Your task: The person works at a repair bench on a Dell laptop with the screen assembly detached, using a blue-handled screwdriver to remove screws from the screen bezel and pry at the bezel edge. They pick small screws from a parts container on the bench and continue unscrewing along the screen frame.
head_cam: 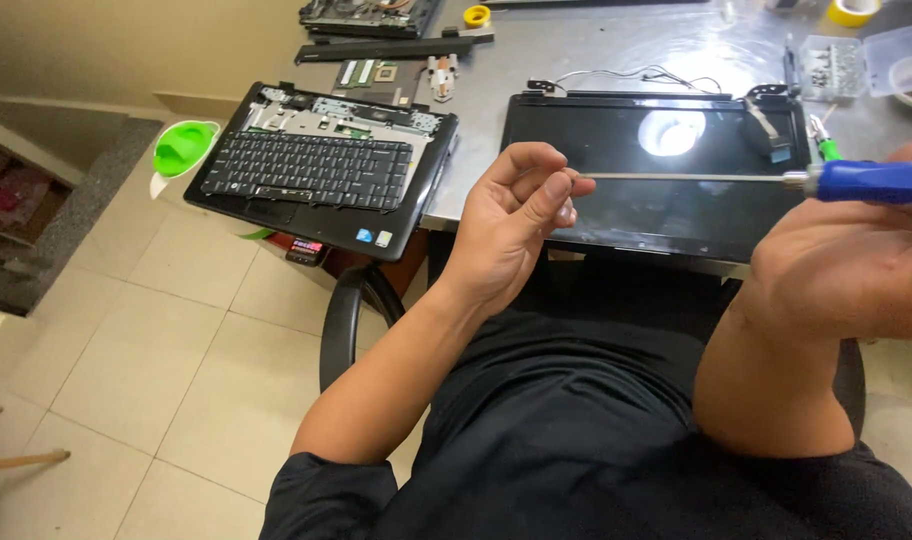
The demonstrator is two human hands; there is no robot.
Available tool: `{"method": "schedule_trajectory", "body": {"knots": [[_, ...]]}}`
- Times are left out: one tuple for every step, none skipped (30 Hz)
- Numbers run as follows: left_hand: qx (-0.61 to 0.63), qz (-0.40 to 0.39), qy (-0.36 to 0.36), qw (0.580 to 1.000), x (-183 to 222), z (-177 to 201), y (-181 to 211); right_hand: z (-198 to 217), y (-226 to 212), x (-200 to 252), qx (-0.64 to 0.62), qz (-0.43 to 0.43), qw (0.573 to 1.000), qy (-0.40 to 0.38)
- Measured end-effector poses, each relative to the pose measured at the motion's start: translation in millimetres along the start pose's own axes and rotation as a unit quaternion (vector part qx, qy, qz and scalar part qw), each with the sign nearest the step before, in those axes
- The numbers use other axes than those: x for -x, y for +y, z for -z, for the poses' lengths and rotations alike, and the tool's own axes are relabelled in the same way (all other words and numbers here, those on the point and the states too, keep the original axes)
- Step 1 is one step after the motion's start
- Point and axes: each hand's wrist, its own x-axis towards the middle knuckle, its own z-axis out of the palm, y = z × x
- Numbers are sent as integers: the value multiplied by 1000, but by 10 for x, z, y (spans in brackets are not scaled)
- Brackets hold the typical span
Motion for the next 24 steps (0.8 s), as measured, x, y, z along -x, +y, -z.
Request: {"method": "schedule_trajectory", "body": {"knots": [[0,-12,9,1000,4,42,20,-159,-91,59,8,48,999,-13],[1,-23,17,1000,2,82,27,-309,-184,110,18,97,995,-25],[3,-24,18,1000,7,101,44,-415,-240,149,18,97,995,-27],[-21,-42,20,999,7,116,62,-520,-299,181,15,120,992,-33],[-45,-60,22,997,4,130,75,-624,-352,213,11,142,989,-39],[-43,-59,23,997,0,136,81,-649,-354,236,13,142,989,-40],[-76,-69,37,994,-6,142,81,-669,-350,258,24,141,989,-46],[-109,-76,52,990,-5,146,73,-675,-351,281,37,140,988,-52],[-107,-72,53,990,-16,139,82,-620,-272,265,42,140,988,-54],[-132,-74,60,987,-15,127,81,-541,-204,251,9,152,983,-106],[-156,-75,66,983,-17,115,71,-455,-134,234,-24,165,974,-157],[-153,-65,65,984,-29,116,42,-391,-95,211,-14,164,974,-157],[-159,-72,62,983,-42,114,6,-320,-54,184,-27,156,968,-196],[-164,-78,56,982,-61,110,-36,-238,-15,154,-39,148,961,-232],[-161,-67,53,983,-77,106,-85,-199,1,150,-27,148,961,-231],[-160,-70,49,983,-84,93,-139,-152,7,138,-27,129,966,-223],[-158,-73,45,984,-89,77,-197,-101,12,125,-27,111,970,-216],[-155,-61,41,985,-95,73,-244,-33,35,114,-14,111,971,-213],[-156,-67,26,985,-105,66,-289,33,59,98,1,71,980,-188],[-155,-74,12,985,-133,48,-323,76,88,63,14,32,986,-161],[-152,-63,9,986,-140,22,-344,201,160,24,26,32,986,-159],[-172,-60,6,983,-156,17,-376,329,253,-1,-2,59,985,-163],[-192,-57,3,980,-166,10,-400,457,335,-24,-30,86,982,-167],[-188,-52,-1,981,-176,-14,-430,492,282,-73,-23,89,982,-166]]}}
